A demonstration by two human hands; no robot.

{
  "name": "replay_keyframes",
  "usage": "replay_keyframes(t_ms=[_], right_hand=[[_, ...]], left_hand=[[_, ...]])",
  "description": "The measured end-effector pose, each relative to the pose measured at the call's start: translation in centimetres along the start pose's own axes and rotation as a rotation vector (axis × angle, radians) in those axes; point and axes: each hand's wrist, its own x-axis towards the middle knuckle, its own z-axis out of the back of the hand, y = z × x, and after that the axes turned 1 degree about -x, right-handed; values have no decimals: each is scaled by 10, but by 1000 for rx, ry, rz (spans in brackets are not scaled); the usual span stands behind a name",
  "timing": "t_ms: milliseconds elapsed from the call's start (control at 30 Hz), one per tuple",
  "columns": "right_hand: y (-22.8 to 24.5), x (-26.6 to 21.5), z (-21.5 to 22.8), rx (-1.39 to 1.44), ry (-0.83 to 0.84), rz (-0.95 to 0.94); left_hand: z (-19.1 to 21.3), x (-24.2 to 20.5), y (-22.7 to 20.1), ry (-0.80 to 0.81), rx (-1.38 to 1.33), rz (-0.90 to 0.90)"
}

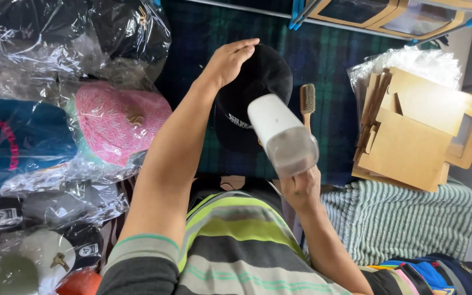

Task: Brushing and steaming a black baseball cap to remove lint and wrinkles.

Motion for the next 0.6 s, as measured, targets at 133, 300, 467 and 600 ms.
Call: replay_keyframes(t_ms=[133, 300, 467, 600], right_hand=[[3, -28, -5, -41, 119, -231], [27, 43, -2, 29, 1, 41], [6, -23, -4, 33, -5, -18], [-6, -18, -4, 29, -47, 76]], left_hand=[[0, -2, -5, -9, -21, 53], [-3, 3, 5, -12, -24, 50], [-2, -6, -8, -15, 9, 59], [-5, 28, 37, -37, 174, -117]])
